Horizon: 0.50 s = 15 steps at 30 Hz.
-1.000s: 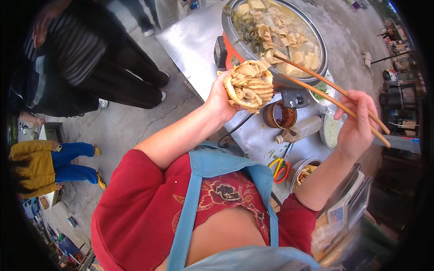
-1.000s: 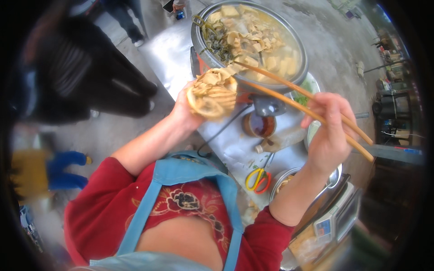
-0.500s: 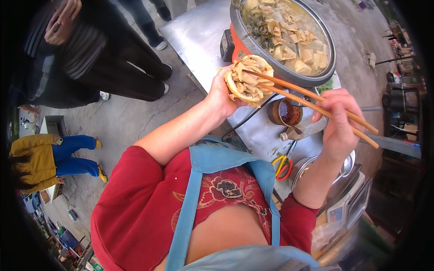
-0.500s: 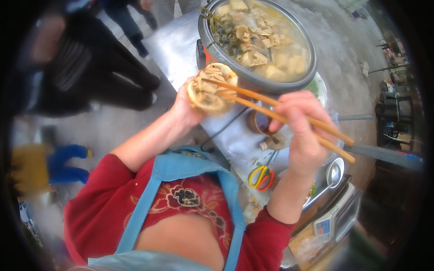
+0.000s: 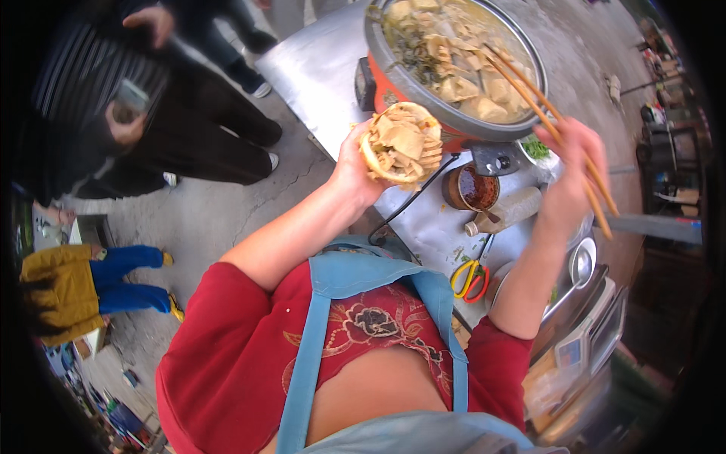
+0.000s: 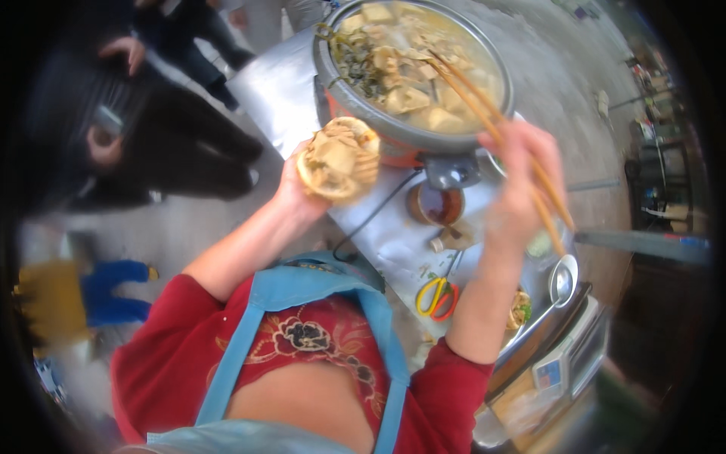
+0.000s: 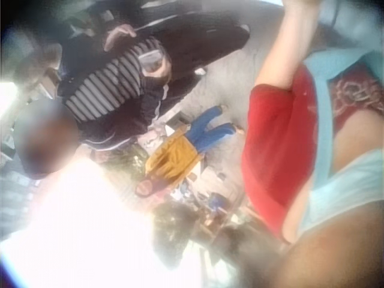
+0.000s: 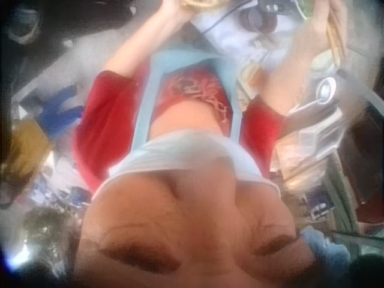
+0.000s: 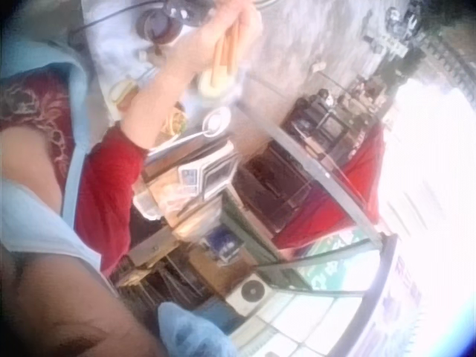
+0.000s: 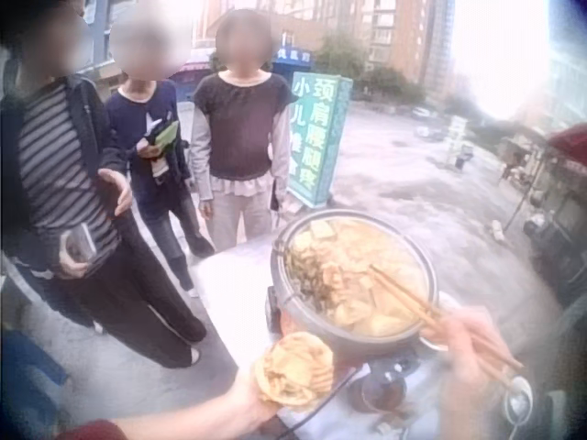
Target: The person prepares street food wraps by filling split buns with cooked ingredients from a pot, adding sauces and seasonings, and placing them into a bowl. They also retrieve a bun from a freezer, cut it open with scissors, and continue filling it before serving.
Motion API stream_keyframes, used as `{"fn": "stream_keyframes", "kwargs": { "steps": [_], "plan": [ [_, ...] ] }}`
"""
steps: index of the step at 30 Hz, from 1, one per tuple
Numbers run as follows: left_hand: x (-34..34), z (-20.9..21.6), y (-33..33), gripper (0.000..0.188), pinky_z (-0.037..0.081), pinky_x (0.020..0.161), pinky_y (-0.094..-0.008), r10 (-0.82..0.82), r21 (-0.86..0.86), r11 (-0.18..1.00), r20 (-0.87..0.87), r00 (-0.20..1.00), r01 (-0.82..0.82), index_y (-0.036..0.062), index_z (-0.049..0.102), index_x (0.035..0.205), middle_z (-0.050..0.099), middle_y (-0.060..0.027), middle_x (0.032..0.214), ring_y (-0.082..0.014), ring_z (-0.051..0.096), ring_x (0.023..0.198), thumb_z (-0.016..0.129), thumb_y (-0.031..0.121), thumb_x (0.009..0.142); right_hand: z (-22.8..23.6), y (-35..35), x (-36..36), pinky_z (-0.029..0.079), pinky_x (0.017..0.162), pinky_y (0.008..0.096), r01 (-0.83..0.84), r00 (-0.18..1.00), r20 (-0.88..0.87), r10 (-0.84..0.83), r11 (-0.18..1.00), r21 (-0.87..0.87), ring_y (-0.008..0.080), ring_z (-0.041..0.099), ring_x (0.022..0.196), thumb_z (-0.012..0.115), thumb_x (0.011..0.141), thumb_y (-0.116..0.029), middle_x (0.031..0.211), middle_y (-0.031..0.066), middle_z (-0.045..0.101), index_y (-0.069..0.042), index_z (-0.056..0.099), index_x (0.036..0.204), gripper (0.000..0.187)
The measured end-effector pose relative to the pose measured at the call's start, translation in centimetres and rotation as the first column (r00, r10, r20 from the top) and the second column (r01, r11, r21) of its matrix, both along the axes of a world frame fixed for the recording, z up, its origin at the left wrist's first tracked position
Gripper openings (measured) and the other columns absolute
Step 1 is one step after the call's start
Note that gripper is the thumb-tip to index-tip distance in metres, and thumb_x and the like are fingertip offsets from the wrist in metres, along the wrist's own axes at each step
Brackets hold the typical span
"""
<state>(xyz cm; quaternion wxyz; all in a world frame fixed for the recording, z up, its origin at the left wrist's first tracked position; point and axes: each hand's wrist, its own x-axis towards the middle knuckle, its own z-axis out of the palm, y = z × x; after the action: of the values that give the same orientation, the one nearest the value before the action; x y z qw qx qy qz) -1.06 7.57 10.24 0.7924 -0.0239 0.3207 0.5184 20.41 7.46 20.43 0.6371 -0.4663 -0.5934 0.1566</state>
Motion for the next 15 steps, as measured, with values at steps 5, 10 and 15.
{"fn": "stream_keyframes", "kwargs": {
  "steps": [5, 10, 15],
  "plan": [
    [0.9, -0.2, -1.4, 0.052, 0.039, 0.098, -0.0462, -0.102, 0.010, 0.995, -0.046, 0.994, 0.102, 0.0054, 0.046, 0.126, 0.051, -0.0125, 0.127, -0.0312, 0.049, 0.115, 0.034, 0.042, 0.091, -3.1, 3.9, 0.0, 0.046, 0.080, 0.0305, -0.114, 0.791, 0.587, 0.174, 0.984, -0.138, 0.0284, 0.057, 0.091, 0.072, 0.072, -0.011, 0.103, 0.0134, 0.058, -0.002, 0.060, 0.096, 0.028],
    [1.5, -2.2, -2.2, 0.053, 0.039, 0.097, -0.0507, -0.245, -0.113, 0.965, -0.085, 0.966, 0.235, 0.0075, 0.044, 0.128, 0.049, -0.0136, 0.128, -0.0334, 0.048, 0.115, 0.028, 0.043, 0.092, -4.8, 1.3, 3.4, 0.043, 0.091, 0.0330, -0.019, 0.742, 0.665, 0.085, 0.994, -0.106, 0.0310, 0.053, 0.111, 0.073, 0.066, -0.006, 0.122, 0.0142, 0.054, -0.008, 0.047, 0.127, 0.066],
    [2.1, -4.5, -2.8, 0.052, 0.038, 0.098, -0.0506, -0.314, -0.156, 0.940, -0.043, 0.948, 0.304, 0.0067, 0.047, 0.125, 0.051, -0.0137, 0.126, -0.0333, 0.049, 0.115, 0.029, 0.043, 0.092, -9.0, -6.6, 6.3, 0.043, 0.051, 0.0195, 0.348, 0.918, 0.101, -0.384, 0.654, -0.671, 0.0088, 0.055, 0.060, 0.073, 0.072, -0.005, 0.078, 0.0040, 0.060, -0.003, 0.054, 0.111, 0.043]
  ]
}}
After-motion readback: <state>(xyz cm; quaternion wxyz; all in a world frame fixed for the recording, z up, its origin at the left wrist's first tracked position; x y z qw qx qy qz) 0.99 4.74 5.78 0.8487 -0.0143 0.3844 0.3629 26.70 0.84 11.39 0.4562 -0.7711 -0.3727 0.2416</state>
